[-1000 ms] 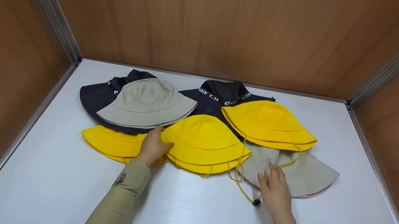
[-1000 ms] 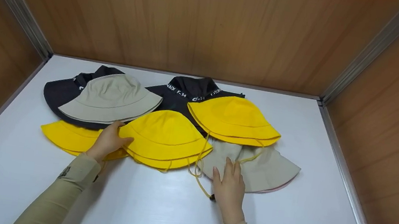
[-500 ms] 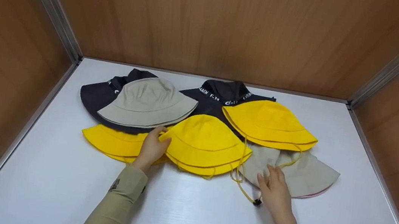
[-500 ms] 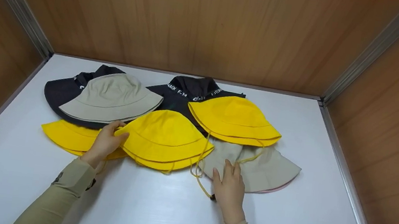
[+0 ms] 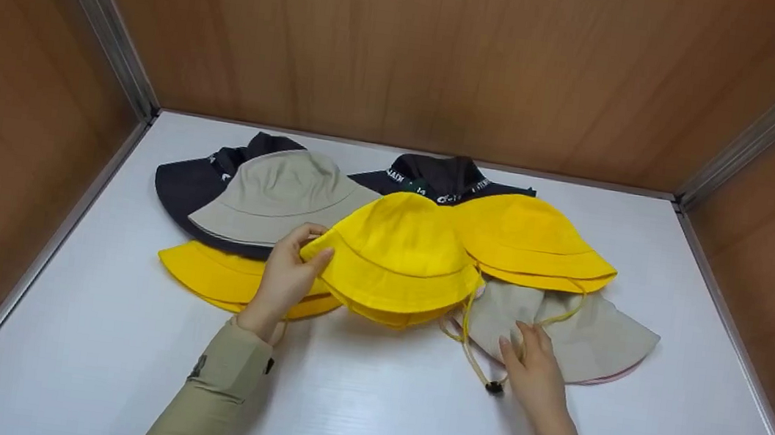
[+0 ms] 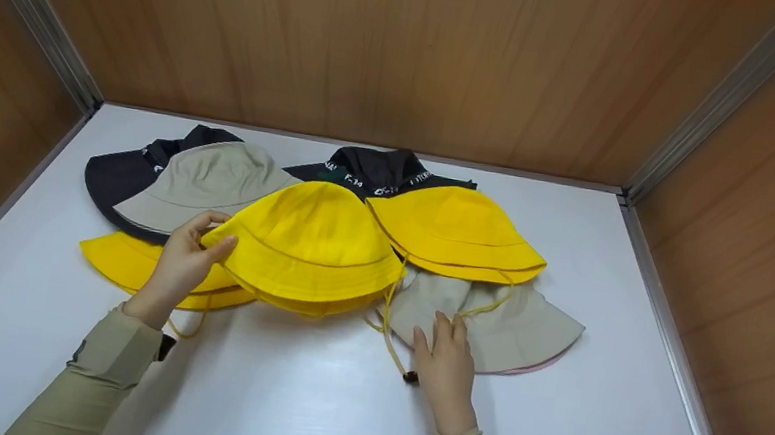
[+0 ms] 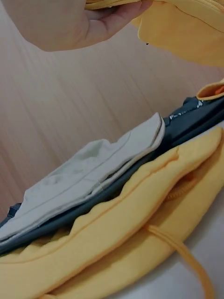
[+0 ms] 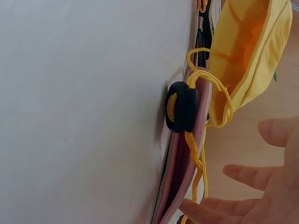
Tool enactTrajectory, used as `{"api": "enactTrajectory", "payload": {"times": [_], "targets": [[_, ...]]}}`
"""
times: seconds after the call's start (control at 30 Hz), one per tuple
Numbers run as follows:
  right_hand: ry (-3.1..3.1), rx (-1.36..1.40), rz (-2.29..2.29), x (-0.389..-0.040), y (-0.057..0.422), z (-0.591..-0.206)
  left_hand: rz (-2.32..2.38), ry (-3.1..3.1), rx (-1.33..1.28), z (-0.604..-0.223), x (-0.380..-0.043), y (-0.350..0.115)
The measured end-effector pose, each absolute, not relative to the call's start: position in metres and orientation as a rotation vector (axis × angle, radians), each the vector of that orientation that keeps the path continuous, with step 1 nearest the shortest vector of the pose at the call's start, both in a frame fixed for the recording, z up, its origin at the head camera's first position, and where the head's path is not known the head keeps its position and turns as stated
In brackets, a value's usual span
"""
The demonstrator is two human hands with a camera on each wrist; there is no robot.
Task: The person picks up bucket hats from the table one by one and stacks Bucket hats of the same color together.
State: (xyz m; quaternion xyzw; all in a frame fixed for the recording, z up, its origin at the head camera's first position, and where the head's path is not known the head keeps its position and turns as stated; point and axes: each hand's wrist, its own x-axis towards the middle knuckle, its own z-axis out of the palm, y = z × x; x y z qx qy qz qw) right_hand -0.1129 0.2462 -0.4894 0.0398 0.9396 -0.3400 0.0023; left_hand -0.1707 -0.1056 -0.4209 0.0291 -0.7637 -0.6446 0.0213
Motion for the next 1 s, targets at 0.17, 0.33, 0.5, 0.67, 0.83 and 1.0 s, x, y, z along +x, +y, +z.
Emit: {"api": "enactTrajectory", "payload": {"times": [0.17,0.33,0.5,0.67,0.83,1.0], "targets": [[2.931,0.127,-1.083,-0.114,0.246,-0.487,-2.022,-2.300,0.061,-0.402,-0.160,-0.111],[2.926,0.117,-1.221,-0.119,0.247,-0.481,-2.077,-2.227,0.034,-0.388,-0.149,-0.116],[2.830,0.221,-1.495,-0.127,0.245,-0.462,-2.160,-2.199,-0.004,-0.380,-0.141,-0.116],[2.396,0.270,-1.943,-0.138,0.235,-0.446,-2.214,-2.222,-0.040,-0.380,-0.137,-0.114],[2.038,0.159,-2.125,-0.143,0.230,-0.444,-2.233,-2.264,-0.032,-0.384,-0.135,-0.112],[1.963,-0.092,-2.011,-0.141,0.231,-0.450,-2.197,-2.318,-0.006,-0.388,-0.134,-0.113]]}}
